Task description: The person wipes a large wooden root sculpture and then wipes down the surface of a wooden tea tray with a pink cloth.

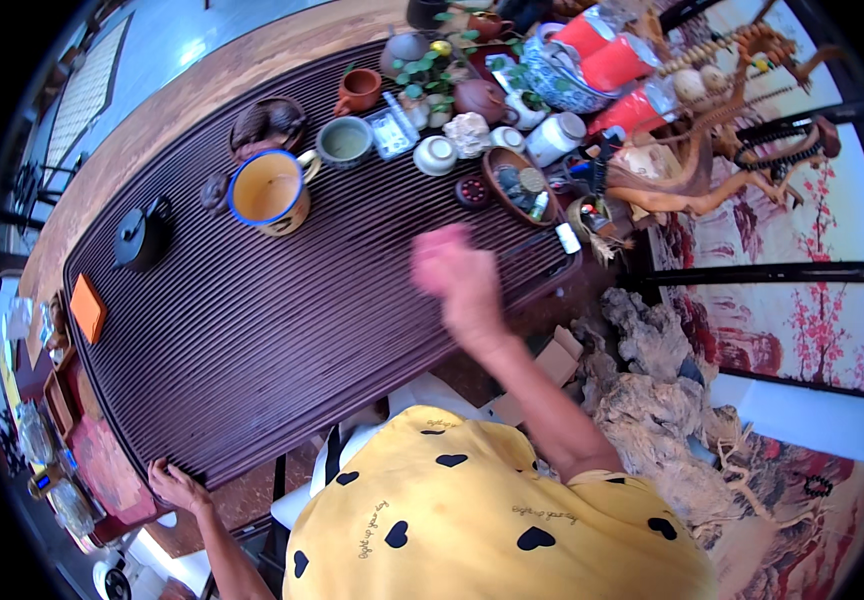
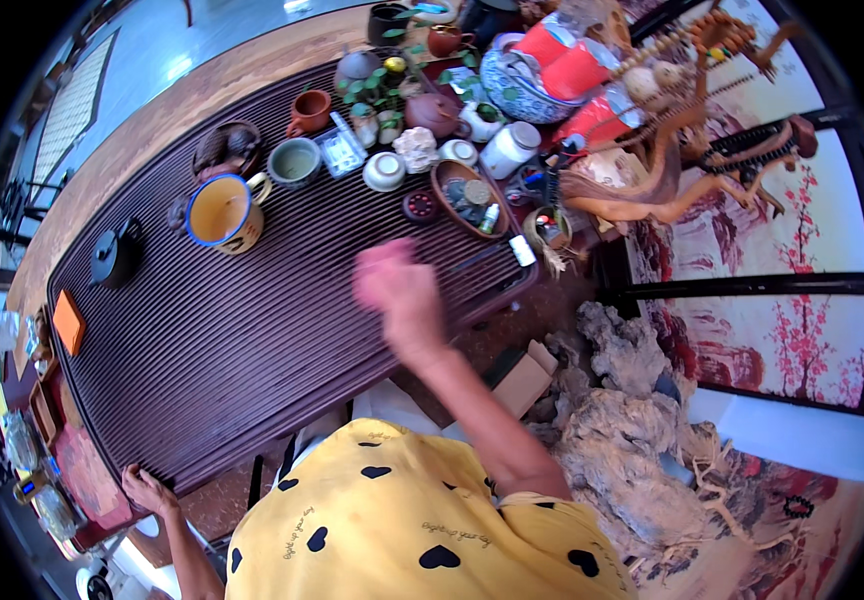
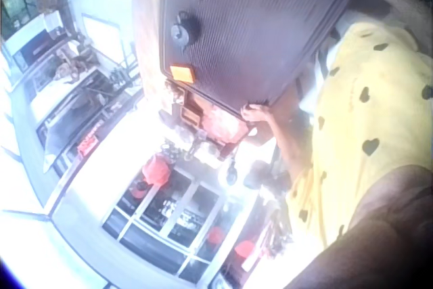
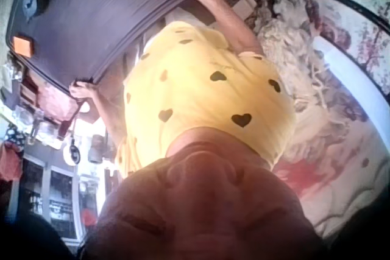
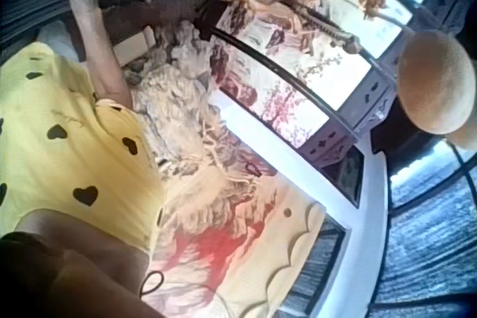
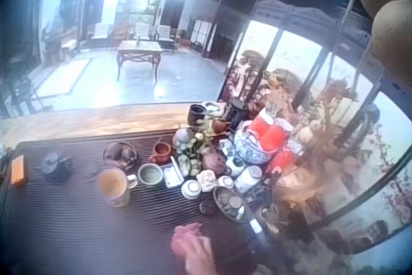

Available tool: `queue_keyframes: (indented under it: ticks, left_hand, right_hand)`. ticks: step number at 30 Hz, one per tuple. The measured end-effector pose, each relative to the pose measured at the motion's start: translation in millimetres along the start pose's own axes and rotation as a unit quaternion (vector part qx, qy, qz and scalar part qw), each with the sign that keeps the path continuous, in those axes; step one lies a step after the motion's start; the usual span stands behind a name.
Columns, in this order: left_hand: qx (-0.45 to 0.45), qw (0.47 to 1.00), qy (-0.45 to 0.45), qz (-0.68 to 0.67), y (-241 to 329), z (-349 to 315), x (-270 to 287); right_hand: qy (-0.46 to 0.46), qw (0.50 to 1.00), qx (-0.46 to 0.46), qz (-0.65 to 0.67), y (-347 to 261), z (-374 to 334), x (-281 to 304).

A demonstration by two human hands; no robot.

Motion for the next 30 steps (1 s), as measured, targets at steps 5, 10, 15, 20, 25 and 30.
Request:
queue_keyframes:
  ticks: [5,10,15,20,25,30]
  left_hand:
    - [-0.034,0.999,-0.007,0.003,-3.7,12.8,-5.4]
    - [-0.015,0.999,-0.016,0.035,-20.0,8.3,-11.3]
    - [-0.007,0.998,-0.031,0.063,-22.4,7.2,-11.2]
    - [-0.032,0.997,-0.008,0.066,-29.9,11.2,-12.3]
    - [-0.014,0.997,-0.019,0.074,-40.4,8.4,-13.6]
    - [-0.018,0.997,-0.021,0.069,-41.1,11.2,-15.5]
  right_hand:
    - [-0.072,0.958,0.248,-0.128,-57.4,-19.4,-111.6]
    - [-0.068,0.975,0.179,-0.113,-13.0,-26.3,-59.3]
    - [0.012,0.971,0.016,-0.239,87.2,-54.1,54.2]
    - [0.128,0.97,-0.078,-0.189,115.0,-101.4,105.7]
    - [0.236,0.961,-0.129,-0.064,125.8,-109.5,126.4]
    - [0.304,0.938,-0.168,-0.025,137.7,-112.2,130.5]
Point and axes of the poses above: each hand's wrist, its own z-axis towards the middle knuckle, its own x-axis out of the back of the hand, y = z × x, the point moved 4 cm from there along z, towards the middle knuckle, and after that the axes turned 1 degree about x, right-handed, at the moved point
